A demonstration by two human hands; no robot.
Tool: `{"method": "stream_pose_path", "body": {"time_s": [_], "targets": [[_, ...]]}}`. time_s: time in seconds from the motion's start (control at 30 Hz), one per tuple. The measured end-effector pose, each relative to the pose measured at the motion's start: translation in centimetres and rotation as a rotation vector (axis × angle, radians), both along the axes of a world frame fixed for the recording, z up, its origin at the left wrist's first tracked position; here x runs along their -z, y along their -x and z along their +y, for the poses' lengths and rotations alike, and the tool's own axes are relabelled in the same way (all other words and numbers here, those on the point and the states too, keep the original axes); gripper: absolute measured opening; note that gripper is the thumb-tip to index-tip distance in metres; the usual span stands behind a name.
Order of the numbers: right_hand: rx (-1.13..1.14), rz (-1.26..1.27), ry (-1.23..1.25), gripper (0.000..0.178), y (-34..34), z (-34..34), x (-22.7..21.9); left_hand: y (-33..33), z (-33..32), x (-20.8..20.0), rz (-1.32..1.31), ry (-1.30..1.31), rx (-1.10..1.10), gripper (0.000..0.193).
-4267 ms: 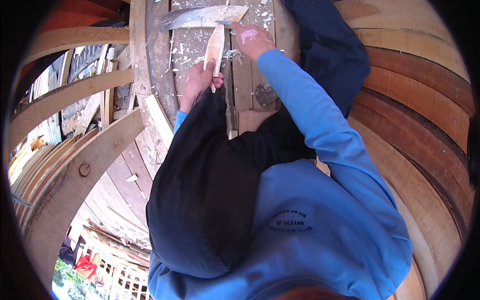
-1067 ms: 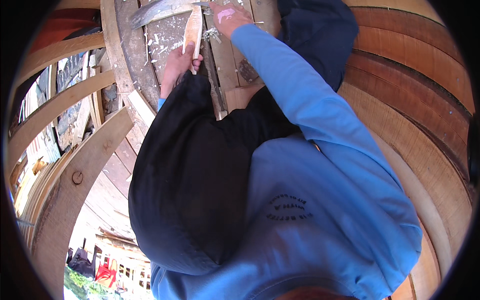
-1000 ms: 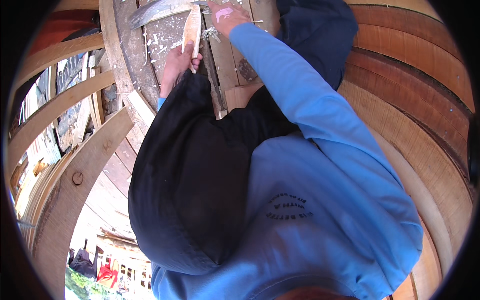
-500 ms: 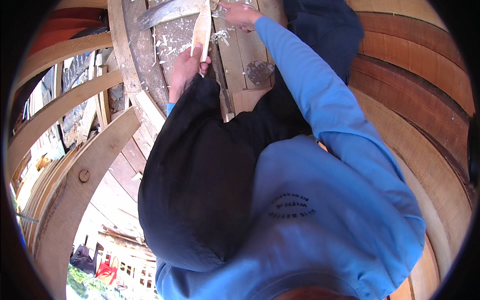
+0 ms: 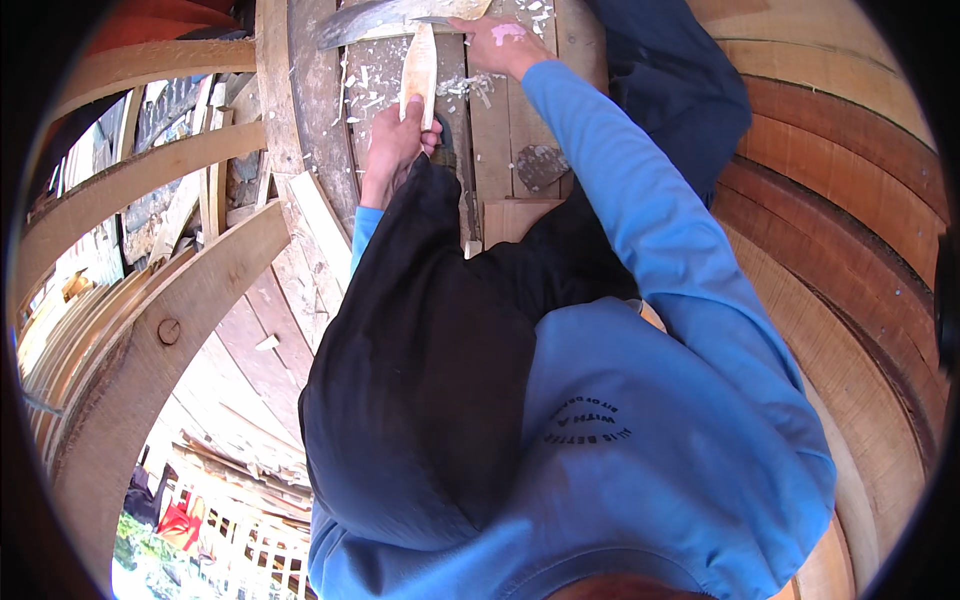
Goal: The person carves a wooden plank into a decorative paddle shape using a curved blade, shaving off thin layers of wood and smoothing the edges.
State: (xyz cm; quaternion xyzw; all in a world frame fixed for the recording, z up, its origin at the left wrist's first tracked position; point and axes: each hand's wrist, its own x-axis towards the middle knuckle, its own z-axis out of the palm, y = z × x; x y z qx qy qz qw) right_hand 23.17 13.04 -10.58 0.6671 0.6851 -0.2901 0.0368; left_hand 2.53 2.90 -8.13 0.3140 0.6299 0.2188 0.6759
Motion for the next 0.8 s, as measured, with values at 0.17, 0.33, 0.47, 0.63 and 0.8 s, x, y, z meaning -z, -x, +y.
{"method": "stream_pose_path", "body": {"time_s": [0.17, 0.33, 0.47, 0.63, 0.8], "targets": [[-0.015, -0.095, -0.061, 0.049, 0.6, -0.1, -0.6, -0.2, -0.1, -0.2, 0.014, -0.006, -0.022, 0.04], [0.16, 0.03, -0.029, 0.042, 1.1, -0.4, -1.5, -0.1, -0.2, 0.1, 0.006, -0.006, -0.031, 0.039], [0.037, -0.057, -0.071, 0.044, 1.8, -0.9, -2.4, -0.5, -0.3, -0.8, -0.006, -0.008, -0.032, 0.039], [0.085, -0.084, -0.029, 0.041, 2.9, -1.2, -3.1, -0.2, 0.0, -0.3, -0.047, 0.014, -0.052, 0.035], [0.105, -0.176, -0.172, 0.041, 3.7, -1.1, 1.1, -0.1, -0.7, -0.2, -0.055, 0.031, -0.016, 0.04]]}}
